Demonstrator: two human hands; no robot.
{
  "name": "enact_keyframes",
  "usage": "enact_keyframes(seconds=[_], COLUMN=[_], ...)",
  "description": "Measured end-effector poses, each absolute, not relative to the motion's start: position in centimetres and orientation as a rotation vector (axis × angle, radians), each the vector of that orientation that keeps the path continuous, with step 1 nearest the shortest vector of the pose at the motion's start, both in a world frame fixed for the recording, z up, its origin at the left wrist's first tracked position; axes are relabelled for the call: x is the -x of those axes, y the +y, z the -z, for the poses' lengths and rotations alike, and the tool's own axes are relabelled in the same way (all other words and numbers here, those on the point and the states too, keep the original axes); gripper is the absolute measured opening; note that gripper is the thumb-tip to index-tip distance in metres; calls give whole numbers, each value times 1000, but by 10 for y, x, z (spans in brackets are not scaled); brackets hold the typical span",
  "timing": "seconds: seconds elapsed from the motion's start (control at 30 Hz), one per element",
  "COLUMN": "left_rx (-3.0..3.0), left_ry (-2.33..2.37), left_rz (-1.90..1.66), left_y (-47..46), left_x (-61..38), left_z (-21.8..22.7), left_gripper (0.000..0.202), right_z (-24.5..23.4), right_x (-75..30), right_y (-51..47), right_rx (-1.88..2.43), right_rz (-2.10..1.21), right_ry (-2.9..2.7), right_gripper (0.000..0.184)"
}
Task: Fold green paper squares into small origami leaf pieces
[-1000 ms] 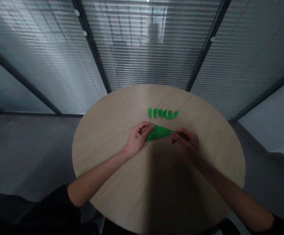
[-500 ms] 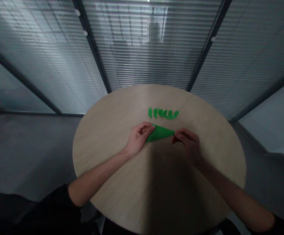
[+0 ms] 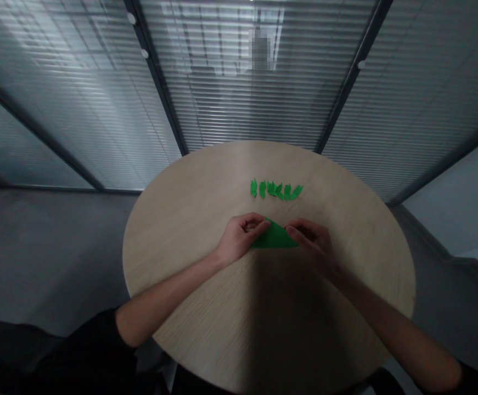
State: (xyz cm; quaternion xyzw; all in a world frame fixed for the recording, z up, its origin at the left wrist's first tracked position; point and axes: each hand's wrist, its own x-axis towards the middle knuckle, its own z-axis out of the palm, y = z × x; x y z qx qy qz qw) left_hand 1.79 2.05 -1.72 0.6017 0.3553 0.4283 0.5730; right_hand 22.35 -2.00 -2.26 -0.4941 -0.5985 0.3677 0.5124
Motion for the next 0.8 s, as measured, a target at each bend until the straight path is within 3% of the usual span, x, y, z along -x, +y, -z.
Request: enact_keyframes(seconds=[0.3, 0.8], left_rx=[-1599, -1637], left_ry=[851, 842], left_rz=[-915, -881], left_y=[18, 21], left_x=[-17, -17], left_z=[22, 23], left_gripper=[30, 32], right_z=[30, 30], right_x=[-223, -221], right_y=[-17, -16], right_rx=[1191, 1253], right_rz=[-1108, -1007], right_ry=[-1474, -1420], right_gripper=[29, 29])
